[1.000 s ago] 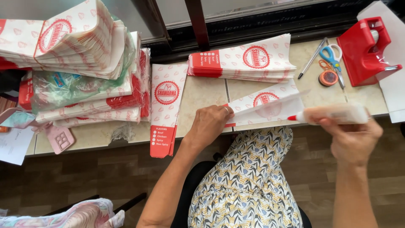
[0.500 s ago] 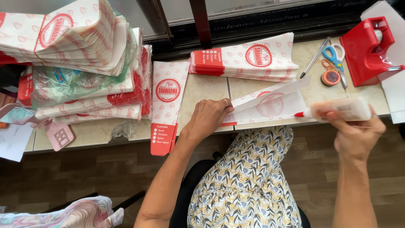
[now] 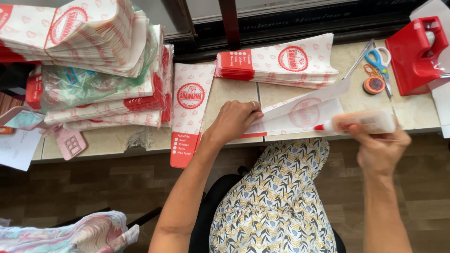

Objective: Folding and gluing paper food wrappers at a packaging workstation.

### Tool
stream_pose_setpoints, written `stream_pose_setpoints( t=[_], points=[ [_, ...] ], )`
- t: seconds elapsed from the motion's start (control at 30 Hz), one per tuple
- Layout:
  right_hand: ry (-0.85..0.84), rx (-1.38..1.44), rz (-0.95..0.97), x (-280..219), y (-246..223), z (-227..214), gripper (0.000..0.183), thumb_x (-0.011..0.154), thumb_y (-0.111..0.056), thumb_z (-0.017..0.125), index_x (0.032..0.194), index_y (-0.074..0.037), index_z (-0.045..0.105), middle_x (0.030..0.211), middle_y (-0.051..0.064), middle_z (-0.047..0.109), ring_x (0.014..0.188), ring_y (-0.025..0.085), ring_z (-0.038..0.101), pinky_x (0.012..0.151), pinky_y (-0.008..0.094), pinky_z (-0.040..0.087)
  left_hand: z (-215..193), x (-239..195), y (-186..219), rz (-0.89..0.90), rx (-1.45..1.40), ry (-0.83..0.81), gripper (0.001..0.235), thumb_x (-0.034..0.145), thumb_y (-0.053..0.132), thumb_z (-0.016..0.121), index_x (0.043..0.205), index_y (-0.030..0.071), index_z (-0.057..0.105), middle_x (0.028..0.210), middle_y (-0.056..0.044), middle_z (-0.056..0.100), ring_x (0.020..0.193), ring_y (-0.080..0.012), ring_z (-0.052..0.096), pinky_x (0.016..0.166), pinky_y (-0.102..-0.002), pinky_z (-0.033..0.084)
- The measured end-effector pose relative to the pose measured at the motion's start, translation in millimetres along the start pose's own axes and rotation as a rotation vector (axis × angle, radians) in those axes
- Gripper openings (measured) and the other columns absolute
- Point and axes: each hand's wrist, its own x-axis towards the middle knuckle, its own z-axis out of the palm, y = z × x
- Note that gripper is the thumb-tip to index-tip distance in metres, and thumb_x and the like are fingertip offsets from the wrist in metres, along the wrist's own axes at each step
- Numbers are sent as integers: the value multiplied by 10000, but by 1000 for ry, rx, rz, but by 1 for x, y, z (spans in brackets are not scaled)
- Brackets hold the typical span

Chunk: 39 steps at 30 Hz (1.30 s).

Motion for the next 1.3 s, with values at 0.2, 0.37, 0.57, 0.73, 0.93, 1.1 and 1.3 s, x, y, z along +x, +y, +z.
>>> stream_pose_setpoints(
  t=[0.2,0.37,0.57,0.73,0.93,1.1,1.3],
  points=[
    [-118,88,38,-43,4,83,356,703,-18,917,986,-33,702,920,86,716,919,189,715,868,361,647,-18,9,0,-22,-194,-39,178,963,218,650,942,83,765,798,-102,768,740,-328,720,692,-421,497],
    [-220,76,-34,-69,18,128,320,711,44,902,964,-46,728,885,122,758,909,170,724,905,364,588,-24,11,0,-55,-259,-38,175,930,199,676,905,71,794,676,-141,721,669,-365,715,687,-442,529],
    [-298,100,27,-72,4,143,329,728,13,897,1003,-64,733,920,82,769,906,155,723,840,380,630,-27,6,5,-82,-276,-83,200,936,221,652,895,92,800,669,-144,716,685,-379,714,697,-460,533],
    [0,211,116,-7,-21,52,628,919,-183,860,1412,-166,470,1210,-9,651,1030,66,660,886,256,628,-2,-13,12,19,-20,-23,325,1033,324,534,939,72,716,816,-154,762,755,-447,688,661,-541,471],
    [-4,-430,218,68,-7,-54,318,1183,-193,694,1400,-97,483,866,47,615,637,110,581,456,315,506,33,-48,31,255,279,241,472,948,336,737,1361,165,586,1213,-159,663,1129,-345,666,693,-459,614],
    [-50,-1166,-280,66,-14,-58,432,1092,-191,827,1480,-18,751,969,59,544,858,201,534,753,369,509,47,-55,29,317,410,253,565,898,376,773,1406,195,603,1333,-278,597,1240,-465,603,1041,-518,526],
    [-384,-1247,-989,-17,-16,41,497,1056,-202,737,1479,-12,559,1393,220,624,1312,399,529,1080,565,447,51,-59,26,350,461,269,584,874,386,803,1395,204,612,1360,-261,568,1269,-474,577,1076,-520,508]
  ],
)
